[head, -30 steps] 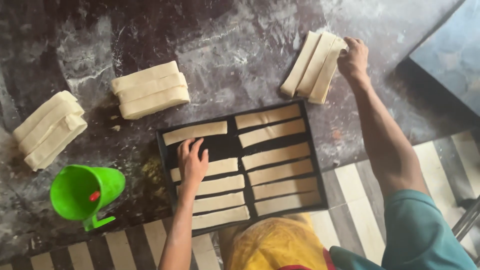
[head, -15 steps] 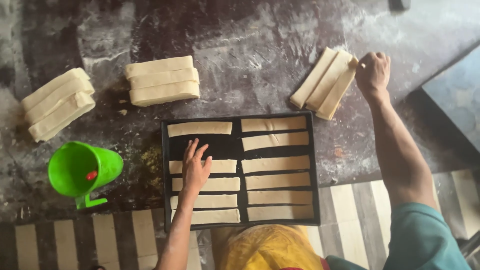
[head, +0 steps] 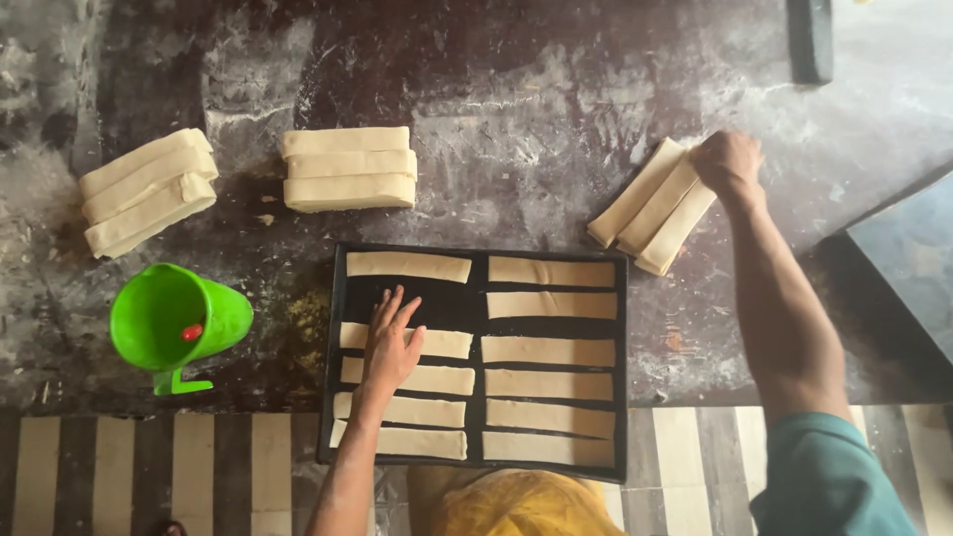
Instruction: The person places strips of dough one at a time onto black baking trays, arranging them in rows, and brushes the dough with liquid from a green cup using a brush. The person then carries a filled tray across the room and sets it on a rack.
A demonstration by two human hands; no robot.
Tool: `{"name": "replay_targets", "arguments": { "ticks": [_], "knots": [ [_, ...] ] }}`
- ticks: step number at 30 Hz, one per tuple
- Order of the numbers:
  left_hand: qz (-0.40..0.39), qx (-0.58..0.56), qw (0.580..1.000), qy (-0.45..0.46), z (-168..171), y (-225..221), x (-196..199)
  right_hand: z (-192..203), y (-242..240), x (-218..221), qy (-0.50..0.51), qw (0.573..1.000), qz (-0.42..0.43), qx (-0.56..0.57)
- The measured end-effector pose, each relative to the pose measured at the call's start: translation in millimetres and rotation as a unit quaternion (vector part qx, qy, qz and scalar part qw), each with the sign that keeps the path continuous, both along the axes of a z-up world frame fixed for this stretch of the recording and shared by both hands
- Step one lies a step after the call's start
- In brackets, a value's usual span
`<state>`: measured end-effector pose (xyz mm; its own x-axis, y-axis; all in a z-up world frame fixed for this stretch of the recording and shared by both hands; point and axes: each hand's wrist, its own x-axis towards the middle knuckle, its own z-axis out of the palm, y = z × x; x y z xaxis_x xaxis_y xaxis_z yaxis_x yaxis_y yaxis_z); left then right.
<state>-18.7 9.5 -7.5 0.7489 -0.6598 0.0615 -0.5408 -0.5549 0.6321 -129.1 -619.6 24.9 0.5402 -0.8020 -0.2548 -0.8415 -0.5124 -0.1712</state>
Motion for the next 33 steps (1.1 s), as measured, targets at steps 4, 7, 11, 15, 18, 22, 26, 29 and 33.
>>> {"name": "replay_targets", "arguments": {
  "ticks": [4, 7, 11, 15, 18, 22, 26, 29, 33],
  "knots": [
    [0.005, 0.004, 1.000, 0.012, -2, -2, -2, 10, 9, -14, -0.121, 0.984, 0.098, -0.089],
    [0.008, 0.005, 1.000, 0.014, 0, -3, -3, -4, -2, -19, -0.159, 0.973, 0.129, -0.104],
    [0.005, 0.006, 1.000, 0.012, 1, -4, -2, -6, -4, -6, -0.146, 0.965, 0.204, -0.069],
    [0.015, 0.013, 1.000, 0.022, 4, -6, -1, -8, 4, 18, -0.095, 0.977, 0.183, -0.049],
    [0.016, 0.018, 0.999, 0.032, 4, -3, -2, -1, 11, 25, -0.053, 0.992, 0.116, 0.000],
    [0.012, 0.014, 0.999, 0.037, 2, -4, -1, -3, 9, 16, -0.143, 0.974, 0.173, -0.042],
    [0.007, -0.017, 1.000, -0.004, 2, -5, -1, 54, 56, 17, -0.169, 0.979, 0.109, 0.034],
    [0.066, -0.157, 0.985, 0.038, 15, -30, -14, 61, 95, 1, -0.419, 0.854, 0.090, 0.297],
    [0.060, -0.337, 0.921, 0.187, -9, -94, -39, 113, 203, -6, -0.470, 0.751, 0.010, 0.464]
  ]
}}
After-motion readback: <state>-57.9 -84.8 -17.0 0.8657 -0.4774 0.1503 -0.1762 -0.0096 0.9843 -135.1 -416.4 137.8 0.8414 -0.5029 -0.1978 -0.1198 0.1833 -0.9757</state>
